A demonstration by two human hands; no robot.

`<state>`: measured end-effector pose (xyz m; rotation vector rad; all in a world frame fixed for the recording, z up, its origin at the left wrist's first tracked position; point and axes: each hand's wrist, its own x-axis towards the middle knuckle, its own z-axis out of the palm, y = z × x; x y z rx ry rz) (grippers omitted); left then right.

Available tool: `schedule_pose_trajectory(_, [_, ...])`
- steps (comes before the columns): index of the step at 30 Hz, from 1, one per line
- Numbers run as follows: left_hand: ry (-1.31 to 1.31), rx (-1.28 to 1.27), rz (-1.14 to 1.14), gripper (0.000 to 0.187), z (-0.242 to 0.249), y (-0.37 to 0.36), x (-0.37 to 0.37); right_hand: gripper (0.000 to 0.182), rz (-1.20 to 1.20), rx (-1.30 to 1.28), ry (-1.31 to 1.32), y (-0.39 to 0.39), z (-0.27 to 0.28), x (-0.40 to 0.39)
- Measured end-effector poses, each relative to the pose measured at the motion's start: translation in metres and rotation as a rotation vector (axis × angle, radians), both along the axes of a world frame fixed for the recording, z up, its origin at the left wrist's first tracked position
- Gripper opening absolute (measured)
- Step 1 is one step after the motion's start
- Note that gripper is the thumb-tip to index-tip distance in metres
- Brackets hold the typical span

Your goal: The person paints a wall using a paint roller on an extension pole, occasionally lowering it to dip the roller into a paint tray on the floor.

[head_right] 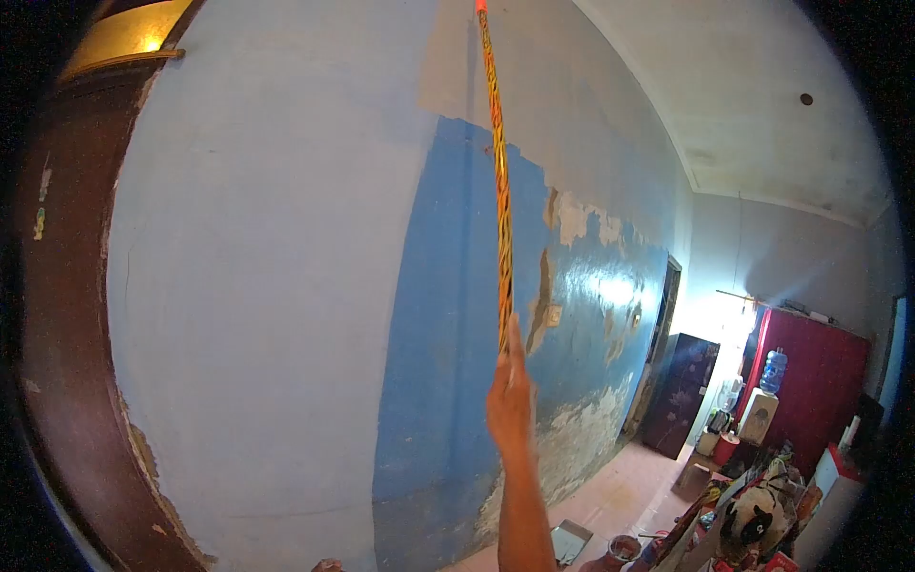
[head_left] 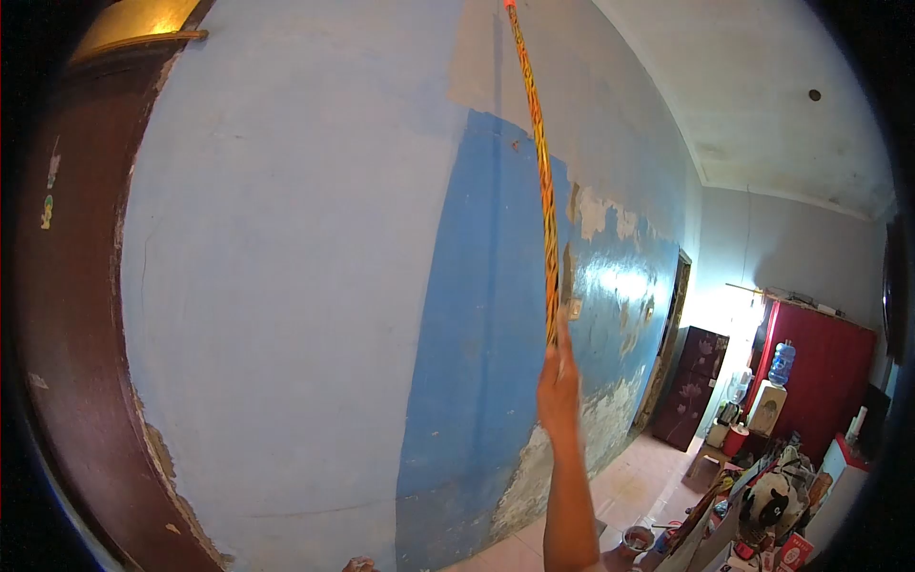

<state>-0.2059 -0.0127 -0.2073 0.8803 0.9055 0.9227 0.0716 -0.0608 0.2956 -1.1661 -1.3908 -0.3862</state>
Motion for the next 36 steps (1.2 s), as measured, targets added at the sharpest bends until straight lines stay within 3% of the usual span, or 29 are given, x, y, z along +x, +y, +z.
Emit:
schedule_pose_trajectory(4, [0.006, 0.020, 0.021, 0.047, -0.006, -0.002, -0.015, 0.048, 0.006, 0.114, -0.042, 0.021, 0.077, 0.009])
schedule_pose_trajectory(7, [0.026, 0.012, 0.051, 0.049, -0.003, -0.005, -0.024, 0.048, -0.016, 0.062, 0.017, 0.010, 0.134, -0.004])
schedule_pose_trajectory(10, [0.021, -0.046, 0.081, 0.051, 0.000, -0.006, -0.033, 0.047, -0.114, -0.148, 0.096, -0.001, 0.183, -0.012])
schedule_pose_trajectory(13, [0.009, -0.045, 0.091, 0.051, -0.007, -0.008, -0.041, 0.048, -0.265, 0.117, -0.076, 0.017, 0.213, -0.002])
schedule_pose_trajectory(15, [0.037, -0.039, 0.108, 0.050, -0.005, -0.013, -0.044, 0.049, -0.058, 0.031, 0.082, -0.005, 0.225, -0.017])
schedule_pose_trajectory(17, [0.039, -0.048, 0.124, 0.049, -0.002, -0.017, -0.044, 0.049, -0.043, 0.032, 0.079, -0.011, 0.236, -0.020])
schedule_pose_trajectory(23, [0.022, -0.030, 0.126, 0.045, -0.012, -0.016, -0.044, 0.048, -0.050, 0.001, 0.087, -0.024, 0.255, -0.026])
schedule_pose_trajectory(28, [0.080, -0.019, 0.093, 0.043, 0.006, -0.022, -0.037, 0.048, -0.062, -0.020, 0.086, -0.026, 0.254, -0.027])
schedule_pose_trajectory(36, [0.056, -0.074, 0.047, 0.049, -0.013, -0.021, -0.028, 0.049, -0.156, -0.048, 0.029, -0.002, 0.175, -0.006])
